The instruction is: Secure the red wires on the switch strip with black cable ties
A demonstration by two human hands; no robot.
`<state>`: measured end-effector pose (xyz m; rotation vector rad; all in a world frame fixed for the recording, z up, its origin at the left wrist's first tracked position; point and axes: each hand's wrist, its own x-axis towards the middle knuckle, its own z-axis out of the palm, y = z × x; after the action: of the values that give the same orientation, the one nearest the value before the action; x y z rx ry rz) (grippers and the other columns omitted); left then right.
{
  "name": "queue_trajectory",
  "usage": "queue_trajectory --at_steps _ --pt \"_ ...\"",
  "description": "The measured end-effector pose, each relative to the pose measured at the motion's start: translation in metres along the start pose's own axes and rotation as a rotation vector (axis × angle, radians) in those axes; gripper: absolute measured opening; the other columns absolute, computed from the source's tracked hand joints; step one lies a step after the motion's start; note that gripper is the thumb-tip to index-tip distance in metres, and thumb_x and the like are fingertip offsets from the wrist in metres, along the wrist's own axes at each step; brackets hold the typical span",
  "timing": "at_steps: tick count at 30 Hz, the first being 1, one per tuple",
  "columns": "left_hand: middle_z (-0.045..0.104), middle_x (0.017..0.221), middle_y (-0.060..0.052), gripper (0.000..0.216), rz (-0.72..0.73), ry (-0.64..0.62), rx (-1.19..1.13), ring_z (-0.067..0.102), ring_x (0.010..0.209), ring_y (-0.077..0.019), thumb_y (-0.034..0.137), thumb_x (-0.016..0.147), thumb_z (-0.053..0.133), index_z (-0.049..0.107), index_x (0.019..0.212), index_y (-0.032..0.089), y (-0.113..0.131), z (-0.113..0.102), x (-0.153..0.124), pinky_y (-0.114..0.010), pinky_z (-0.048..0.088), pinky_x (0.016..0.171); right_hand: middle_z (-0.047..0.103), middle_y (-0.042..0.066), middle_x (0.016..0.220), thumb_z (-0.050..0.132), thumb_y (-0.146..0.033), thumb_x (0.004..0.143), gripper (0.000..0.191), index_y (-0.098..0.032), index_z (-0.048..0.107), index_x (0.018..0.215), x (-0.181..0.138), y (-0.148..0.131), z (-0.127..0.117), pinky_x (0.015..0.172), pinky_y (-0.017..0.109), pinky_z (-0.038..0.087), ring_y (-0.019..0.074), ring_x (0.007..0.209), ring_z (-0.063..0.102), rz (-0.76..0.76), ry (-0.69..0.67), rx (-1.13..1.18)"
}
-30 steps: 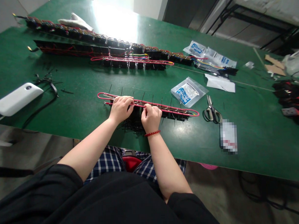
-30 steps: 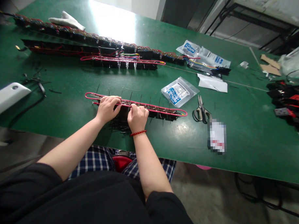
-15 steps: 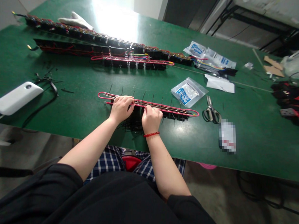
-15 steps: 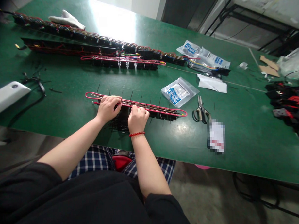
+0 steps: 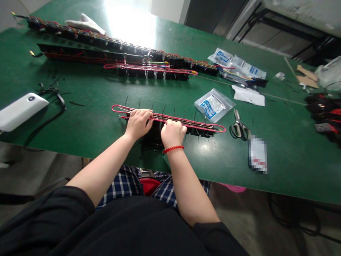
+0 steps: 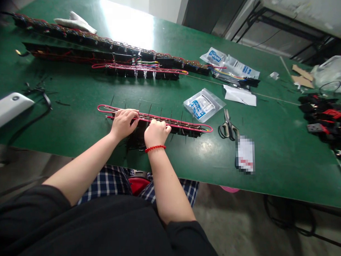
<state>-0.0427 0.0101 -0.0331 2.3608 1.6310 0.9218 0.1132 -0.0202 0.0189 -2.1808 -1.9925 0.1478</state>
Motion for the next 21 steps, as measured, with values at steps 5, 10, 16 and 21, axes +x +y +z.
queue_trajectory --at_steps 5,10,16,21 --pt "0.072 0.124 -0.005 0.017 -0.001 0.0 0.012 0.063 0.115 -0.0259 0.032 0.097 0.051 0.066 0.1 0.025 0.001 -0.001 0.0 -0.044 0.039 0.106 0.073 0.014 0.099 0.053 -0.022 0.091 0.018 -0.017 0.071 0.09 0.001 -0.001 0.002 0.087 0.043 0.04 0.0298 0.102 0.059 0.026 -0.007 0.04" --pt "0.071 0.124 -0.005 0.017 -0.009 -0.008 0.0 0.063 0.116 -0.0263 0.032 0.097 0.052 0.067 0.101 0.026 0.001 -0.001 0.001 -0.046 0.039 0.107 0.072 0.01 0.091 0.054 -0.026 0.091 0.017 -0.019 0.067 0.082 -0.003 0.009 0.019 0.084 0.04 0.038 0.0265 0.096 0.057 -0.043 0.065 0.11" --pt "0.071 0.124 -0.004 0.016 -0.001 0.006 0.013 0.063 0.116 -0.0254 0.032 0.097 0.052 0.066 0.101 0.025 0.002 0.0 0.001 -0.044 0.039 0.107 0.071 0.007 0.085 0.054 -0.028 0.093 0.024 -0.02 0.064 0.074 -0.007 0.019 0.034 0.082 0.036 0.034 0.0239 0.092 0.056 -0.083 0.112 0.141" --pt "0.071 0.125 -0.004 0.016 -0.001 -0.008 0.018 0.063 0.116 -0.0246 0.032 0.098 0.051 0.066 0.101 0.025 0.003 -0.002 0.002 -0.044 0.039 0.107 0.072 0.008 0.086 0.052 -0.029 0.095 0.026 -0.019 0.064 0.074 -0.007 0.019 0.035 0.08 0.036 0.033 0.024 0.093 0.057 -0.079 0.099 0.121"
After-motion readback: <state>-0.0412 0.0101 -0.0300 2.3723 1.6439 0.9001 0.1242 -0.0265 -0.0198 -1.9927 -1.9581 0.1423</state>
